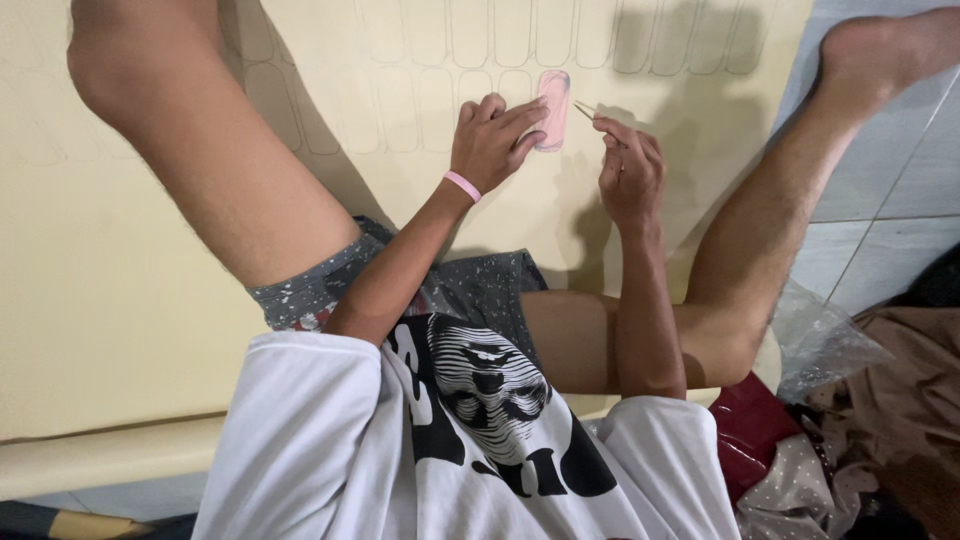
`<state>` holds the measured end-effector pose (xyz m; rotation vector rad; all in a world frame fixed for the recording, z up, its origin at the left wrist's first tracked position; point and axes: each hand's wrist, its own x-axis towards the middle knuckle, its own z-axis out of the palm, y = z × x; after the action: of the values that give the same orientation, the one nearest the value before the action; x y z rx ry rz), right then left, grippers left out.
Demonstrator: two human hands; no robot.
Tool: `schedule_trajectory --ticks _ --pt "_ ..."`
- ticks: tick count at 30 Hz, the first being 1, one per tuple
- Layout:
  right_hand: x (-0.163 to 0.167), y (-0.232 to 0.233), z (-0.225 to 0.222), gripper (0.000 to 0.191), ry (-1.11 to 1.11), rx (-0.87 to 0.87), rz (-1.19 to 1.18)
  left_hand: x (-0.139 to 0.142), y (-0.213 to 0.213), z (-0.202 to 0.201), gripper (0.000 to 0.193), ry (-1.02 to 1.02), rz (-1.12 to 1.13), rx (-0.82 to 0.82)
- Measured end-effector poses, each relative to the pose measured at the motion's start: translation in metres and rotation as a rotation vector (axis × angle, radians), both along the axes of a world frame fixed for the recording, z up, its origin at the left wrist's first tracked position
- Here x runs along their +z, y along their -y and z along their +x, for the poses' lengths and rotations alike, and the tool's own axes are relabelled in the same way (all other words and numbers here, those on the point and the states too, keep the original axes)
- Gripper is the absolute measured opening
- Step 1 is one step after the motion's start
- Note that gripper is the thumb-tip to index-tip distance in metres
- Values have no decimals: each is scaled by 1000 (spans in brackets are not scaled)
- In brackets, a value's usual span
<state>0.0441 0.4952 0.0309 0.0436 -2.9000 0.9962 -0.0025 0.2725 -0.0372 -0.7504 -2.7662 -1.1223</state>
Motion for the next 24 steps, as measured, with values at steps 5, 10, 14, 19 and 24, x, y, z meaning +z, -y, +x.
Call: schedule_trajectory --ticks 5,10,14,19,24 --pt "0 -2 -1 21 -44 -19 -18 3 1 -1 30 7 2 6" --pt "-2 1 -1 21 -16 -25 -29 3 -4 3 28 -47 -93 -20" --pt "-4 1 -22 23 218 -275 -186 -6 -44 8 28 -57 -419 -126" --pt "6 4 -61 29 338 377 40 -12 -121 31 27 -239 -1150 -499" --pt "25 22 -69 23 450 511 232 -13 -130 34 25 -373 -1341 -499"
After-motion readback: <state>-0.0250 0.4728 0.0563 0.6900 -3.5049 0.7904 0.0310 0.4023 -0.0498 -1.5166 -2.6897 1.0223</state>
